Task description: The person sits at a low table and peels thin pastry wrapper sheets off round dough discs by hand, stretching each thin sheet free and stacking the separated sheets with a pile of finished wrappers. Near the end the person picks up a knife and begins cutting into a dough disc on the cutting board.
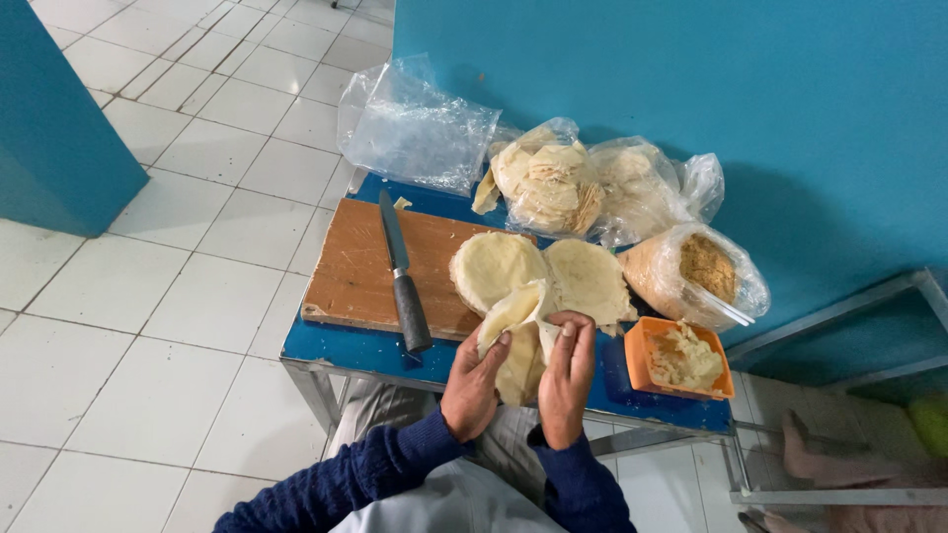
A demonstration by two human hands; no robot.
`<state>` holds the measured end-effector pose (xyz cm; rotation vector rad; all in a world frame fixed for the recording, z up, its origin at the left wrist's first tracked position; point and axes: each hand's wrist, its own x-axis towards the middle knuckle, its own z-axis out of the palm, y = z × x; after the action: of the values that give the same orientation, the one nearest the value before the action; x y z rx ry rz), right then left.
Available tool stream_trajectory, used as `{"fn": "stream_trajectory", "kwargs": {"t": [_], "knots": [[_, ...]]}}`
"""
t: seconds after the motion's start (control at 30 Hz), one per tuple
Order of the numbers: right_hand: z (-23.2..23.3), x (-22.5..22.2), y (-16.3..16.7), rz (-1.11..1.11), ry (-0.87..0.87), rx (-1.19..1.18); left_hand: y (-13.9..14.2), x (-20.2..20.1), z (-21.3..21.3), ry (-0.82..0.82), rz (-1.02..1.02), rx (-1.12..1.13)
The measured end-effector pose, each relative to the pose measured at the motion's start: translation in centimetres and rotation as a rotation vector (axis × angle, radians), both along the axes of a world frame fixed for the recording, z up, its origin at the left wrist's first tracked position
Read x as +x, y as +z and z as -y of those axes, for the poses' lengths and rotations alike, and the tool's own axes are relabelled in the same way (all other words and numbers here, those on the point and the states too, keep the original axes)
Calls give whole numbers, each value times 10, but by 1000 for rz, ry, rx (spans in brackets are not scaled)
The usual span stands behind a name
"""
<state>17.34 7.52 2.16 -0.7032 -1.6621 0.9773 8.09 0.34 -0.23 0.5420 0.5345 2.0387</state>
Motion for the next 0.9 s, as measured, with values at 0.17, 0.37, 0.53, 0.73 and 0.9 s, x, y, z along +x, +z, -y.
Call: {"fn": "stream_trajectory", "kwargs": {"t": [0.17,0.37,0.53,0.73,0.9], "knots": [[6,3,17,230,-17,283,4,-10,7,-35,-14,22],[-32,31,17,181,156,-77,26,-39,38,-182,-92,-39],[-57,48,-7,-328,323,-718,47,-60,53,-175,48,-130],[-58,70,-42,-414,417,-1058,60,-74,60,-101,86,-196],[-91,77,-26,-440,333,-819,68,-103,81,64,129,-166]]}}
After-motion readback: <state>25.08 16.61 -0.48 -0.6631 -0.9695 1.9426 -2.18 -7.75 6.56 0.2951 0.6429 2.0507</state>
